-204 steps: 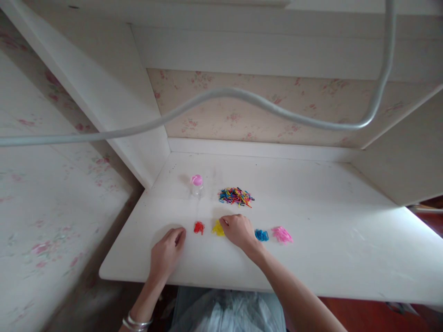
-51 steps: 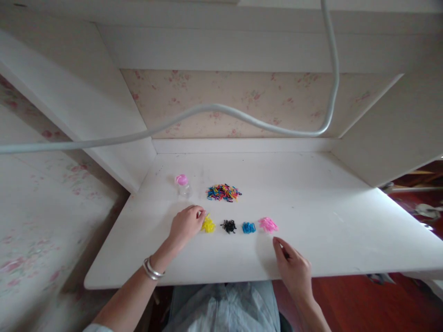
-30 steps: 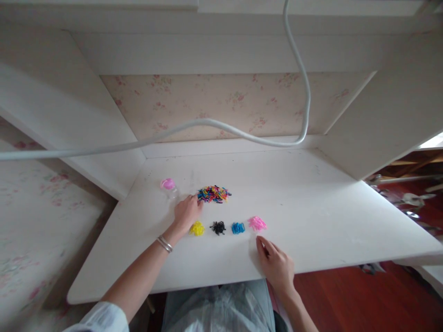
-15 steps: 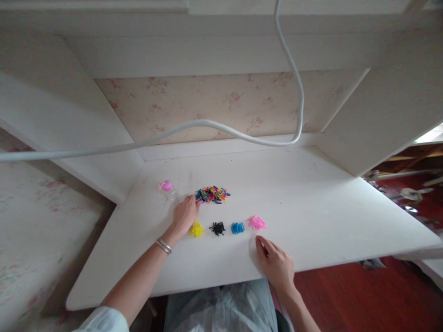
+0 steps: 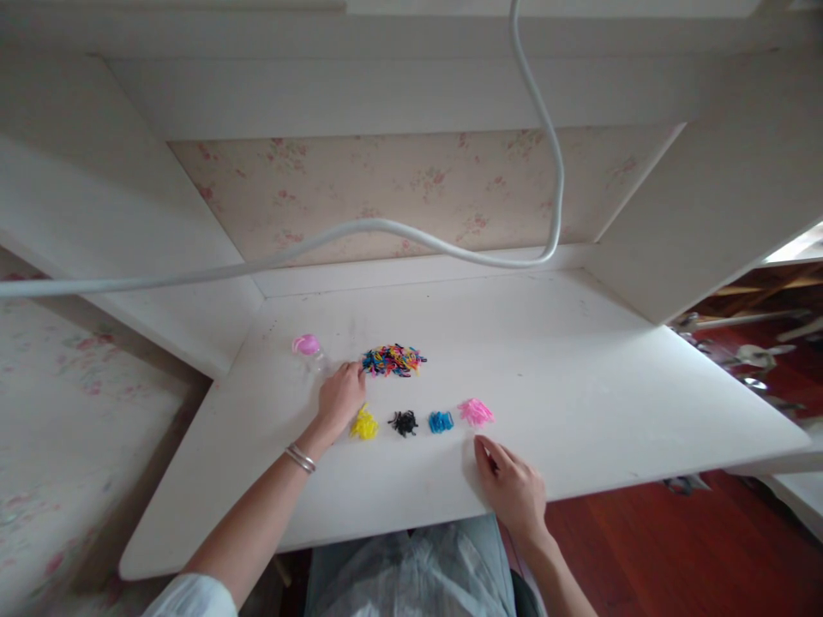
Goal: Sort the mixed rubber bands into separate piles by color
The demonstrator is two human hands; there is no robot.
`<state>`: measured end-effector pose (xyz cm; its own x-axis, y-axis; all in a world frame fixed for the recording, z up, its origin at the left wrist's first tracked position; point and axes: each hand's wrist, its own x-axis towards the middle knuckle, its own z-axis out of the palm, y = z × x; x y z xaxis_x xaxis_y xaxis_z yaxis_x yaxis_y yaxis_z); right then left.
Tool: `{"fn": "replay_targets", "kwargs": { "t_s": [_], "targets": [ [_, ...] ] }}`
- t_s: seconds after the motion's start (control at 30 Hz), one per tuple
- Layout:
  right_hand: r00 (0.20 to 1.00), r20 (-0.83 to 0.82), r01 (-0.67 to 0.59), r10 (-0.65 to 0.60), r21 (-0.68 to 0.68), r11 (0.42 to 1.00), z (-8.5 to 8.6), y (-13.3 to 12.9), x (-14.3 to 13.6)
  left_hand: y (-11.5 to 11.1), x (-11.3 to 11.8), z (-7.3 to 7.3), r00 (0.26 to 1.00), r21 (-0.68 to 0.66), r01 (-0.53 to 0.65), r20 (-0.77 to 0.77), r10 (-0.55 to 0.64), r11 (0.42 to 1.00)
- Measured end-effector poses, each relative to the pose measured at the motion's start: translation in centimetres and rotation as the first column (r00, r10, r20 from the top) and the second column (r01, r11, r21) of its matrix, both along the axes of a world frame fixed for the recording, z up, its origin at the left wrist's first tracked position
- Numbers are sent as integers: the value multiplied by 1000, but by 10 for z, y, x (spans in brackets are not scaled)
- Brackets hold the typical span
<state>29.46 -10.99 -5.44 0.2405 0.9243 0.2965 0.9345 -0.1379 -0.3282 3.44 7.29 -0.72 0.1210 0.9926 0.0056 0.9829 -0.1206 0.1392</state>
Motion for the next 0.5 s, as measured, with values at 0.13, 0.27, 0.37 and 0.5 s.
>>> {"fn": "replay_targets", "kwargs": {
  "t_s": [0.13,0.27,0.37,0.5],
  "targets": [
    [1000,13,6,-6,-4,1000,1,0,-1,-1,0,3,1000,4,11,1,-11,1000],
    [1000,14,-2,2,-11,1000,1,0,0,-3,1,6,1000,-2,15,-14,-15,1000],
    [1000,12,-7,7,-23,1000,2,0,0,-4,0,7,999,-5,21,-32,-21,1000],
    [1000,-11,-11,10,-46,999,2,0,0,-7,-2,8,998,12,28,-62,-27,1000]
  ]
}}
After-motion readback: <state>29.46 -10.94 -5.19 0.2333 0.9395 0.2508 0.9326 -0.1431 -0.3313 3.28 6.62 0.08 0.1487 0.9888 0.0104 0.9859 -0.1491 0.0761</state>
